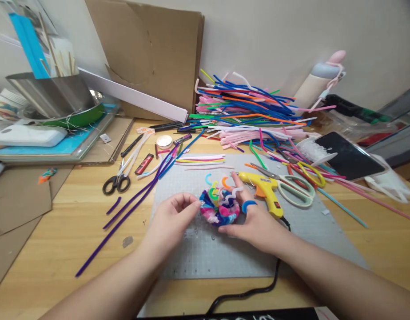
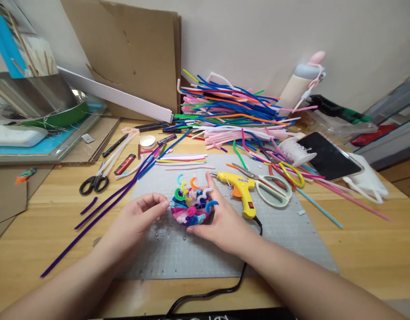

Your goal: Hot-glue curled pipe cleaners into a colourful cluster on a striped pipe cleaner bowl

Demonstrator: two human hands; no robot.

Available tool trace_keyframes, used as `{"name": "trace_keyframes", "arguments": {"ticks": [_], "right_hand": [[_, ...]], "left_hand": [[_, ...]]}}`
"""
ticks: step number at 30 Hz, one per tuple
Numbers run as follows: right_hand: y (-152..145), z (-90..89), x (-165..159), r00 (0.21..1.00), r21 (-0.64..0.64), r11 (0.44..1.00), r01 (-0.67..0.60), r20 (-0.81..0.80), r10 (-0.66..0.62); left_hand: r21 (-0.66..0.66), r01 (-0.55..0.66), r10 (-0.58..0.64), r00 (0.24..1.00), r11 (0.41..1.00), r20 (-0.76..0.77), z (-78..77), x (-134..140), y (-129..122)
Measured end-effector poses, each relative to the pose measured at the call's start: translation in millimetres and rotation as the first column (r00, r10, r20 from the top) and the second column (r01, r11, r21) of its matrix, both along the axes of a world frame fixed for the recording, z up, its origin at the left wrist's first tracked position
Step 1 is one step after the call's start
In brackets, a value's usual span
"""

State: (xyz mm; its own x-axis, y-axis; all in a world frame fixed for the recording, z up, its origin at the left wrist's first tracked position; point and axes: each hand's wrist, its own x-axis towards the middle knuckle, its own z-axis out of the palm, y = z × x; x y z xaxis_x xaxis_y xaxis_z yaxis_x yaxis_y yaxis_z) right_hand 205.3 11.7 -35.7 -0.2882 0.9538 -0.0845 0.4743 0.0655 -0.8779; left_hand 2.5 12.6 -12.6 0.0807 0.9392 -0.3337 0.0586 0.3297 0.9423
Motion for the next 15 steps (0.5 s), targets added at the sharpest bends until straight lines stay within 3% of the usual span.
{"name": "trace_keyframes", "arguments": {"ticks": [4,9,15], "right_hand": [[-1.9,-2.2,2.0,0.998,-0.003,0.999,-0.039,-0.049,0.039],[-3.0,-3.7,3.7,0.998,0.000,0.999,-0.050,-0.044,0.050],[-3.7,-6.5,4.7,0.999,0.056,0.997,-0.052,0.003,0.052]], "left_hand": [[0.059,0.044,-0.038,0.995,0.997,-0.095,-5.4,0.4,-0.5],[0.267,0.112,-0.035,0.960,0.957,-0.280,-8.2,3.3,-0.7],[0.360,0.173,-0.003,0.904,0.917,-0.427,-8.9,5.7,-1.7]]}}
